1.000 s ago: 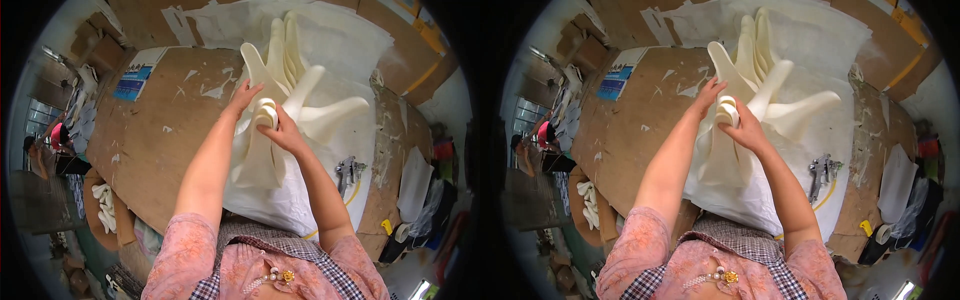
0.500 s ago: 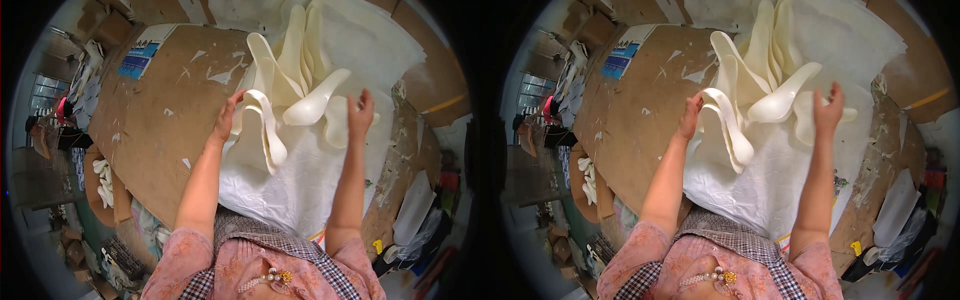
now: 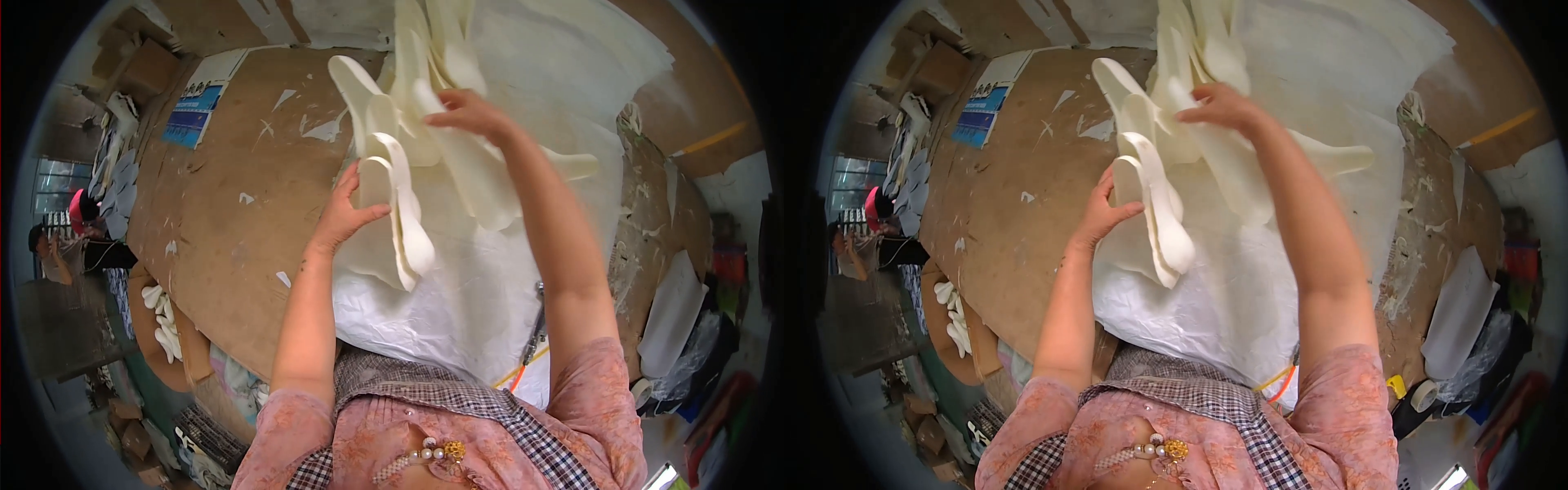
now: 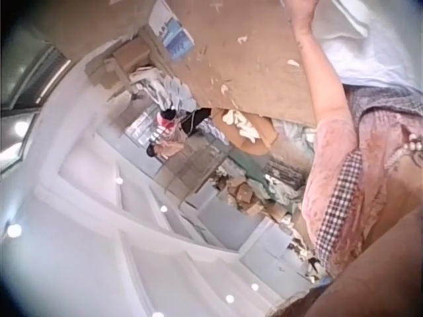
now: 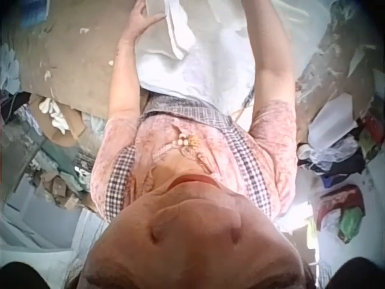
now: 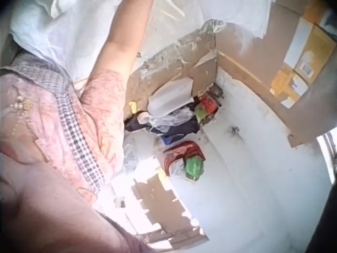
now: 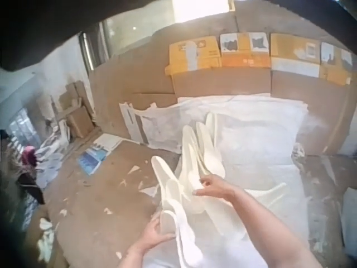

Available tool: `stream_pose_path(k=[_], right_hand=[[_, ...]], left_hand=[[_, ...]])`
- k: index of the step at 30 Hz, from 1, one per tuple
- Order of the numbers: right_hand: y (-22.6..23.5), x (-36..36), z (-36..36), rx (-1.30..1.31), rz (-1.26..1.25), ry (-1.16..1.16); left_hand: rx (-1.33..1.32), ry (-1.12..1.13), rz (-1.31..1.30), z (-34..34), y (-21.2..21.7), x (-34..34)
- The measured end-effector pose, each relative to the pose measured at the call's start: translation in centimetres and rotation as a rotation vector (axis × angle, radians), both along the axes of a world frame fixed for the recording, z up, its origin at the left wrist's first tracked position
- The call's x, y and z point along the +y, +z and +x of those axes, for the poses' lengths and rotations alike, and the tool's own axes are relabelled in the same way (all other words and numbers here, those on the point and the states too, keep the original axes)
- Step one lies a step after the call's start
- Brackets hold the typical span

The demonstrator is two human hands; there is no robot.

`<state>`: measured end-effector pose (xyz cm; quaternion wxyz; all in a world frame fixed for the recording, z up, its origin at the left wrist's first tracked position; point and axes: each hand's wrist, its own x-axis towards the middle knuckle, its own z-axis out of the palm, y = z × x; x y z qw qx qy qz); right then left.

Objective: Sorting foam components and applying spray adhesive at a workbench.

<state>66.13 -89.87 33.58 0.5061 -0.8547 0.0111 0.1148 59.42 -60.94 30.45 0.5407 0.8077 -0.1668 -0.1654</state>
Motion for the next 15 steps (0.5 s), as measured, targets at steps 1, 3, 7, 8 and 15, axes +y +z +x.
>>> stream_pose_path(k=[1,3,7,8,15], right_hand=[[-0.4,1.2,-0.3,0.001,0.001,-0.009],[-0.8,2.4,-1.6,-0.112,-0.018,-0.1],[4.8,0.6,-7.0,-0.315,0.291,-0.447],[6.8,-1.0,-8.9,-0.374,0.359,-0.567],[0.5,-10.6,-12.5,-0.064,-0.011,-1.138]], left_hand=[[0.103,0.039,-0.065,0.2,0.0,0.0],[0.179,0.032,-0.109,0.8,-0.1,-0.6],[0.41,0.088,-0.177,1.7,0.2,0.1],[0.419,0.077,-0.176,2.0,0.6,0.1],[0.341,0.268,-0.742,6.4,-1.6,-0.5]])
